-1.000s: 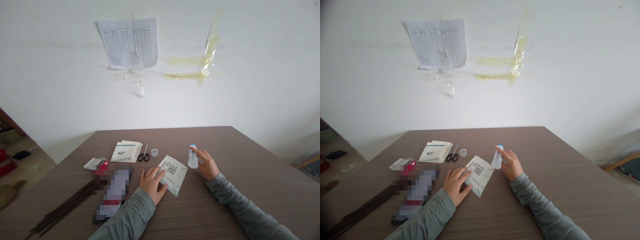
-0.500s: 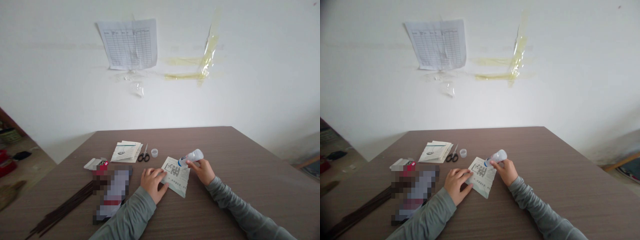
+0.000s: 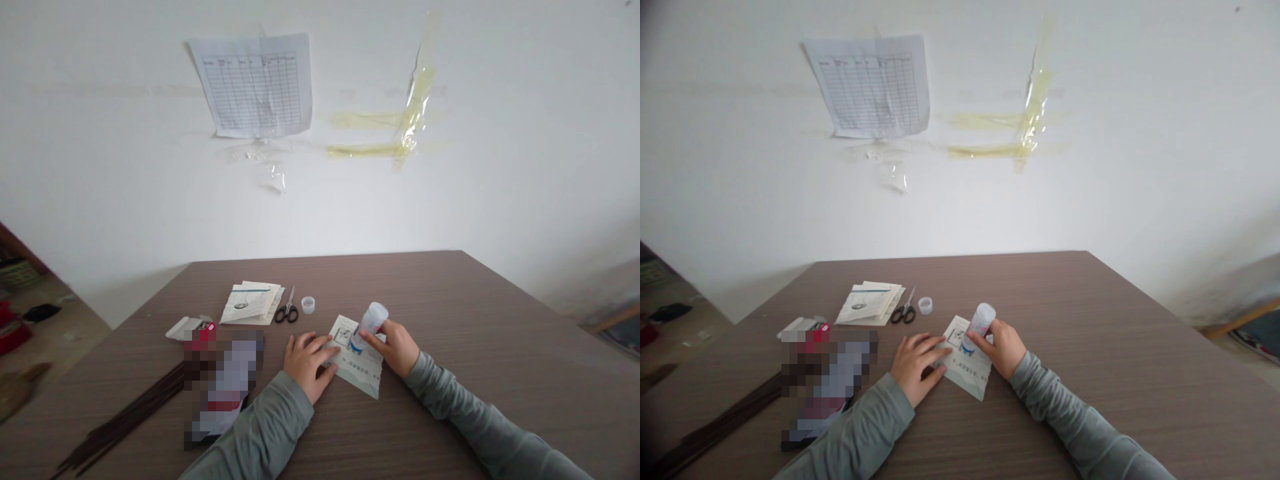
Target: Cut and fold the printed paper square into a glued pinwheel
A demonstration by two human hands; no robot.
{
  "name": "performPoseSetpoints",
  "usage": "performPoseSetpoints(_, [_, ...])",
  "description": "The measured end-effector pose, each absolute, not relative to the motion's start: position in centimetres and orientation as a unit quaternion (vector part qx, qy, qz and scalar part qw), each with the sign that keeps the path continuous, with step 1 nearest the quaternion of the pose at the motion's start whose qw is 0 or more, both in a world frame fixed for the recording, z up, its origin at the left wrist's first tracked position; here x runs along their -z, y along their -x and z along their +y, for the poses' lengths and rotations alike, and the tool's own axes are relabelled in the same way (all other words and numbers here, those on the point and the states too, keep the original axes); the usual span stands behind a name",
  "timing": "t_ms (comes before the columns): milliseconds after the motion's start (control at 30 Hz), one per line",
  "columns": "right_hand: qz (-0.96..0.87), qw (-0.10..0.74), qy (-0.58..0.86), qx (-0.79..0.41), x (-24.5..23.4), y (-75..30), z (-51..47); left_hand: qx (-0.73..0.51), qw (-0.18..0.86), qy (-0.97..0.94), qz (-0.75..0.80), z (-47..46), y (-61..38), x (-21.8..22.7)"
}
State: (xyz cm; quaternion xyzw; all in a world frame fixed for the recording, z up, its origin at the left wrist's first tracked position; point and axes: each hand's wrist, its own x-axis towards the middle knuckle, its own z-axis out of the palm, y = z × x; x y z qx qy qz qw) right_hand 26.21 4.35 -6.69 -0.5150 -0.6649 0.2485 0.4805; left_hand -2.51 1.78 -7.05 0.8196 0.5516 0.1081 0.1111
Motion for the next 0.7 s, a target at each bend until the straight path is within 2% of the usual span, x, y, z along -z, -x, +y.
performPoseSetpoints(100, [-0.709,0.396,0.534,-0.234,6.5,-26.4,4.4,-0.082,0.115,-0.809,0.57,1.6,2.3,6.7])
performPoseSetpoints(167, [-0.721,0.371,0.547,-0.207,6.3,-26.4,4.3,-0.076,0.111,-0.805,0.579,1.4,2.3,6.4])
performPoseSetpoints(367, [-0.767,0.359,0.521,-0.103,5.7,-25.7,3.9,-0.102,0.095,-0.811,0.568,0.5,2.6,5.5])
performPoseSetpoints(700, [-0.801,0.341,0.492,-0.006,6.2,-25.6,4.2,-0.105,0.08,-0.801,0.584,0.0,2.6,4.6])
